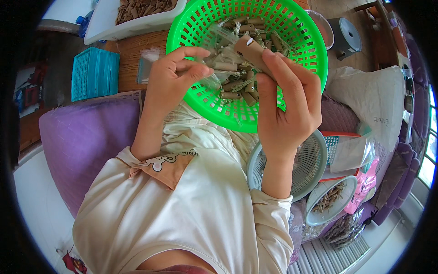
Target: The person transfers cylindrical items by hand from a green basket into small plastic bags.
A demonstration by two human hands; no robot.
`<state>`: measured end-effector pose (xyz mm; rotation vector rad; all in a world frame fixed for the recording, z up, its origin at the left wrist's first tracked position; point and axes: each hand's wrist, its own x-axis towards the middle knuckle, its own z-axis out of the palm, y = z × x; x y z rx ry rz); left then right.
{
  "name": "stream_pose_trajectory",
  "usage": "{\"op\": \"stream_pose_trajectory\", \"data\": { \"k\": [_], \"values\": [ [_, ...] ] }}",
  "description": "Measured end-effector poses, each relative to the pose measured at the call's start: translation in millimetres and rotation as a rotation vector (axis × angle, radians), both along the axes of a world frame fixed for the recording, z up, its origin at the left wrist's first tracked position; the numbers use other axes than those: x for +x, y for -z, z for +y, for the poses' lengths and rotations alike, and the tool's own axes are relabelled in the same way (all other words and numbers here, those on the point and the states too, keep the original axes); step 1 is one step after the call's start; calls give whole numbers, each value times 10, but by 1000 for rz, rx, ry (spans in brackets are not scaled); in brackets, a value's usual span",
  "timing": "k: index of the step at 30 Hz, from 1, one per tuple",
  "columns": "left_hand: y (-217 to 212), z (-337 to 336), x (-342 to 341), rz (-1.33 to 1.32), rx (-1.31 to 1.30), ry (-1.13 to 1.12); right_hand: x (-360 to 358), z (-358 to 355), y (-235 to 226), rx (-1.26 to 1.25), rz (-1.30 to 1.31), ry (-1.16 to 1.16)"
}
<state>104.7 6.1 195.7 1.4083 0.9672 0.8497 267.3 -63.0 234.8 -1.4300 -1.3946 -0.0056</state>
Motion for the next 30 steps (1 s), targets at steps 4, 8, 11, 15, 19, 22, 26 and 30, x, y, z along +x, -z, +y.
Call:
{"op": "stream_pose_trajectory", "data": {
  "k": [4,8,11,15,19,22,26,30],
  "values": [
    [1,-15,-15,53,31,26,2,39,-9,15,-178,78],
    [-21,-20,-12,49,57,62,-16,33,-51,-91,-28,33],
    [-11,-37,0,17,85,62,-21,17,-101,-268,221,-24],
    [17,-58,39,9,114,59,27,22,-111,-355,314,-51],
    [-50,-67,47,77,109,129,52,-1,-143,-332,344,-118],
    [-16,-79,59,41,82,143,81,-17,-150,-293,384,-168],
    [5,-73,50,-65,21,196,153,-67,-175,-385,529,-186],
    [-23,-97,76,-63,-28,235,167,-62,-197,-478,542,-146]
  ]
}}
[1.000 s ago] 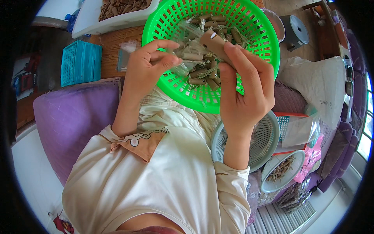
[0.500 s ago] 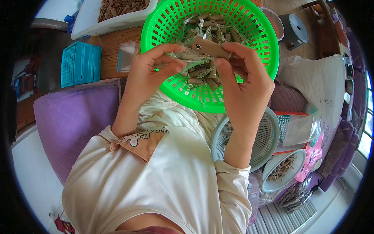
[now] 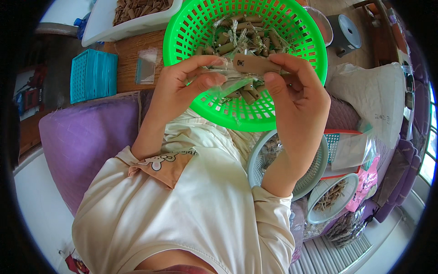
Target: The person transfers cylindrical items by hand from a green basket into small plastic bags.
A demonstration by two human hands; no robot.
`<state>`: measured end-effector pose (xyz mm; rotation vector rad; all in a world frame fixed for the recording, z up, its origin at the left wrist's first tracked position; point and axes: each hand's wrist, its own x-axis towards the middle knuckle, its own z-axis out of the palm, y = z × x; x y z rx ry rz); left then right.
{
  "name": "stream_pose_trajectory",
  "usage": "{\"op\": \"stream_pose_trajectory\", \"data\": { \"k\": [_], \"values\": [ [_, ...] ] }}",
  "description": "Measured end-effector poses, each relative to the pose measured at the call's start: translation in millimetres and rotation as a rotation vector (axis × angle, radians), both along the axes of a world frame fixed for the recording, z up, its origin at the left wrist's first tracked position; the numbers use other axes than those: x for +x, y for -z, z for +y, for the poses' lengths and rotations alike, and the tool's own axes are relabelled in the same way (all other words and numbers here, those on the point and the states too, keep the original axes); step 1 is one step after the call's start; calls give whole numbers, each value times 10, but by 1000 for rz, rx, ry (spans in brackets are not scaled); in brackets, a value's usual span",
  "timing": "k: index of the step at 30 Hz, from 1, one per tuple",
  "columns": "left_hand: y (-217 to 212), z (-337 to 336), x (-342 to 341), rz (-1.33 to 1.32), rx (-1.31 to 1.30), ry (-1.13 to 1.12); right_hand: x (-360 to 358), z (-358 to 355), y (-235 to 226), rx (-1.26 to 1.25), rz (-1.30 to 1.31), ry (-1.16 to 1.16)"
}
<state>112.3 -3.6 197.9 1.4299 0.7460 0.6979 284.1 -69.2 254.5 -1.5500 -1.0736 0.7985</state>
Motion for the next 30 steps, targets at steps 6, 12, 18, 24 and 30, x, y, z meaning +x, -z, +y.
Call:
{"op": "stream_pose_trajectory", "data": {
  "k": [6,12,18,24,30],
  "values": [
    [103,-52,68,4,48,3,-54,19,53,76,-19,-91],
    [63,-57,80,26,102,12,-66,10,31,-141,-103,-101],
    [158,-106,134,-53,192,-37,-169,50,97,73,-474,-151],
    [38,-105,115,-115,36,-18,-173,26,284,169,-539,-65],
    [95,-105,106,-234,-164,-33,-139,-5,338,218,-740,-312]
  ]
}}
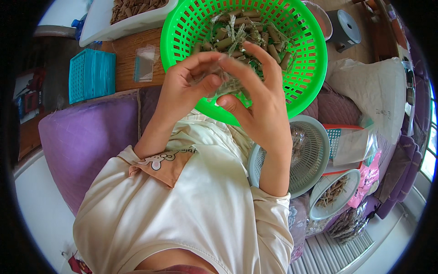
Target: The person transfers cylindrical items by hand from a green basket into small plastic bags.
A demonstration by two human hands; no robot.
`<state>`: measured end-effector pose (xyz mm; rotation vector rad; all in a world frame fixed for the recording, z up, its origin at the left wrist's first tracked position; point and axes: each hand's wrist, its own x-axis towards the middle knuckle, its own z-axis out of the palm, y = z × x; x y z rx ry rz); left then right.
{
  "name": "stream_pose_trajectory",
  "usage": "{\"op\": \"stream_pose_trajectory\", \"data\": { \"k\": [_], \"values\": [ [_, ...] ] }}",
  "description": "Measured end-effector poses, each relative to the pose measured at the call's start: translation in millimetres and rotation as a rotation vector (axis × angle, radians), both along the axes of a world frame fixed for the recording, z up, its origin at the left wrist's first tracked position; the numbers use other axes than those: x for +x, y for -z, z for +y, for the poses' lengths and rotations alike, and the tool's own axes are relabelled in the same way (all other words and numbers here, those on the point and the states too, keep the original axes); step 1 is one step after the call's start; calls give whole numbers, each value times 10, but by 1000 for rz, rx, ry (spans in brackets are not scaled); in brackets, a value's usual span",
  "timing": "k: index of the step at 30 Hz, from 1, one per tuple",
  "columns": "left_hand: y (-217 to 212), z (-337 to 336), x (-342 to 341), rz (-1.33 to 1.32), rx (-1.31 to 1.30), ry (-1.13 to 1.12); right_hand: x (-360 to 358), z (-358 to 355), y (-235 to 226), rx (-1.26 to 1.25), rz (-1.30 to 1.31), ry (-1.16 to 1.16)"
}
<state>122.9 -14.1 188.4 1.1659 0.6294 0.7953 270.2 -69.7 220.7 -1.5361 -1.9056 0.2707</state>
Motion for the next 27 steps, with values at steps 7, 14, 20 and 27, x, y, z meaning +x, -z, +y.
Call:
{"op": "stream_pose_trajectory", "data": {
  "k": [7,14,20,27],
  "values": [
    [-30,-1,76,-82,136,-110,-85,-25,159,-26,931,103],
    [0,-42,57,-47,88,-51,-83,-100,96,318,583,154],
    [8,-87,94,-62,117,-114,-51,-85,-33,390,289,139],
    [-11,-92,92,-22,40,-77,-87,-100,-129,339,267,157]
  ]
}}
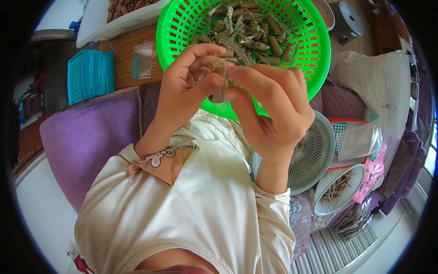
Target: The person transfers cylindrical items by hand from a green basket into small plastic bags.
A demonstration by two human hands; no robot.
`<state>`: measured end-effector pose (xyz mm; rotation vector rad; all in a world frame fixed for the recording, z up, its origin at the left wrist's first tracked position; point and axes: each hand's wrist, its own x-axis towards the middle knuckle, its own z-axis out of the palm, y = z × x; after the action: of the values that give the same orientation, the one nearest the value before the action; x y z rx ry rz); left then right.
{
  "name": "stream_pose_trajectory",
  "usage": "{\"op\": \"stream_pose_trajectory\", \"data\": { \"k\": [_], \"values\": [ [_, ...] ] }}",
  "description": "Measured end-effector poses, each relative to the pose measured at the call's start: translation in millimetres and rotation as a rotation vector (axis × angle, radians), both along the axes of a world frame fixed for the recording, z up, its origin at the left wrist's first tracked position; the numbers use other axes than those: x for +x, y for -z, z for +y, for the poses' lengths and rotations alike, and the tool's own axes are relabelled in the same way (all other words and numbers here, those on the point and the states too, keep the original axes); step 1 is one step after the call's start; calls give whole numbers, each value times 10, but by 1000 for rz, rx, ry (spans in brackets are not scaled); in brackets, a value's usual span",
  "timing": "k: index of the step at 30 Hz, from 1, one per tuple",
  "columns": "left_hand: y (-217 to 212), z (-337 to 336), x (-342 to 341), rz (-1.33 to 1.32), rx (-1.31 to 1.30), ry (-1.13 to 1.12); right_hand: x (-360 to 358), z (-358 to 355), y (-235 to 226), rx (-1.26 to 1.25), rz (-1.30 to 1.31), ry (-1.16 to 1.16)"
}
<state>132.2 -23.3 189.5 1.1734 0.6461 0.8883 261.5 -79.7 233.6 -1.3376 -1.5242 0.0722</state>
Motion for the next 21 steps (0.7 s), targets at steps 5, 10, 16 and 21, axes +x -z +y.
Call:
{"op": "stream_pose_trajectory", "data": {
  "k": [5,10,16,21],
  "values": [
    [-20,-31,21,-87,-107,89,-29,15,-32,-238,177,187],
    [-32,-43,19,-102,-191,128,52,34,77,-326,116,121],
    [-36,-58,57,-146,-245,75,165,36,135,-227,-3,-62],
    [-12,-61,112,-234,-203,-16,-76,3,224,-345,575,-138]
  ]
}}
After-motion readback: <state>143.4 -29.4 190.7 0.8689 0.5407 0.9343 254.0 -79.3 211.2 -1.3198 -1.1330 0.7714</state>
